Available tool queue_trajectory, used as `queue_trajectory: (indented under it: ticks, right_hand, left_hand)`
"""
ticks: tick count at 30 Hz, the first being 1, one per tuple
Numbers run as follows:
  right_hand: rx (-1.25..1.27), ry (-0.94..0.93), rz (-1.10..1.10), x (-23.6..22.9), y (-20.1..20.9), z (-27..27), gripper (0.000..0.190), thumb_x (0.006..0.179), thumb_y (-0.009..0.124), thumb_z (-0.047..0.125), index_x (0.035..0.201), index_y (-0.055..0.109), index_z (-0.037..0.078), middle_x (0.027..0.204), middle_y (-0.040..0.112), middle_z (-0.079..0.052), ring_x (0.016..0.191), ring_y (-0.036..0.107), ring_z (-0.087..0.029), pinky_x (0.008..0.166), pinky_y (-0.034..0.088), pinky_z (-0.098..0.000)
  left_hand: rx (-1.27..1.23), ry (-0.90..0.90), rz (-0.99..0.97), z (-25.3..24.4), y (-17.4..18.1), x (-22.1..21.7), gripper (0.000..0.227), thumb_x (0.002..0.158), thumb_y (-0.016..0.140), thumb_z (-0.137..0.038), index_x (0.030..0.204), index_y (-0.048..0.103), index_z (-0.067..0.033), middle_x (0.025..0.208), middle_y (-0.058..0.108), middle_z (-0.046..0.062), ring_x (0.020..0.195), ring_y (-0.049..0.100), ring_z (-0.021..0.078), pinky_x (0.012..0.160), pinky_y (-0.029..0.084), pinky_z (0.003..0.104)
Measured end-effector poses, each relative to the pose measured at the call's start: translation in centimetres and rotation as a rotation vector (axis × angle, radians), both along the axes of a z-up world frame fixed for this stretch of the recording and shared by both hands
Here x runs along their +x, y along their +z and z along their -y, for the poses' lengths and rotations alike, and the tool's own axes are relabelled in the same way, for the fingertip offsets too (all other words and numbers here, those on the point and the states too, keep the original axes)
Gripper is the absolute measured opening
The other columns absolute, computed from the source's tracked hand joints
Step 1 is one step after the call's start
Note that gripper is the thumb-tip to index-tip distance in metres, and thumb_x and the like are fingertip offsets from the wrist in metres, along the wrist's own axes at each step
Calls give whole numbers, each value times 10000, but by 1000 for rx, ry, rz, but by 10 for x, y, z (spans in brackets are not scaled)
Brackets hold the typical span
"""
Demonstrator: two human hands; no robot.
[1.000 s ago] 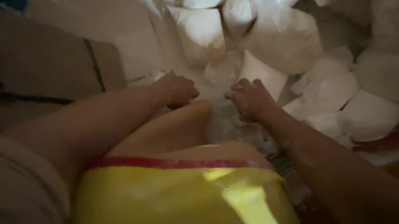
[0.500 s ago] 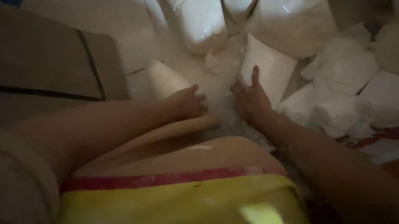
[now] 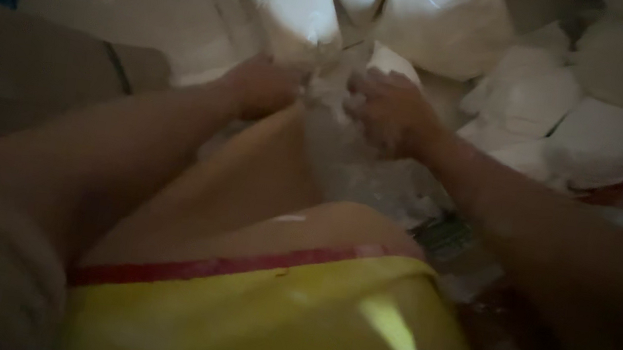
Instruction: The person repeatedly picks up small white plastic-wrapped packages from a pile on the floor and places them into open cardboard boxes. The person also briefly handles a larger bag containing reddish granular contents and places it on a table before returning to pack the small packages.
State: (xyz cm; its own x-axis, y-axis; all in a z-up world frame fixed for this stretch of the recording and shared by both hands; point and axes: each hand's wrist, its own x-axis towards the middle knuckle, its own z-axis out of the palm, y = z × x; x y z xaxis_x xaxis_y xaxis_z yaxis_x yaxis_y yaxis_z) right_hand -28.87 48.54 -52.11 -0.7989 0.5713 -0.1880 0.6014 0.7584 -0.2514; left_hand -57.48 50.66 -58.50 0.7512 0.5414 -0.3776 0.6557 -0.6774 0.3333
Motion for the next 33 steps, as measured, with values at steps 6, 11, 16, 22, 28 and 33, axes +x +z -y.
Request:
queue_trajectory:
  ticks: [6,11,16,22,28,33]
  right_hand:
    - [39,-354,-715,53,-28,-54,501,849,772,286,1218,593,-2,1177,561,-211,1074,592,-353,903,529,-457]
    - [266,-588,-177,118,-75,-48,349,988,763,302,1222,672,60,1206,656,-146,1173,620,-349,1102,481,-505]
    - [288,-507,-285,161,-99,-56,404,836,845,244,1088,561,105,1111,639,-84,1144,626,-303,1026,489,-527]
    - [-487,-1014,-365,160,-65,-71,637,814,846,180,1351,591,-49,1172,681,-140,1066,666,-275,940,540,-405]
    - [-620,-1055,-369,138,-28,-70,586,798,787,107,1345,632,-38,1124,736,-140,973,715,-267,956,543,-381]
    - [-614,-1149,-479,145,-40,-70,598,791,787,137,1352,623,12,1225,716,-159,1044,704,-253,952,569,-410]
  left_hand:
    - [367,-303,-203,-41,12,24,189,896,657,-247,1041,770,-204,1402,601,49,1378,489,279,1064,379,523]
    - [403,-219,-187,-51,-2,54,252,897,647,-258,1110,760,-187,1490,529,93,1417,416,327,1141,270,583]
    - [350,-157,-272,-71,-23,73,415,939,611,-234,1333,663,-115,1483,535,72,1464,375,316,1159,221,644]
    - [240,18,-379,-79,-47,99,508,994,536,-279,1485,501,-156,1579,403,84,1496,299,304,1129,213,709]
    - [317,538,-254,-45,-63,107,555,963,498,-359,1467,477,-126,1633,325,14,1504,240,325,995,295,687]
    - [364,191,-280,-44,-74,95,600,1057,500,-358,1608,460,-125,1609,430,95,1539,303,314,1192,202,571]
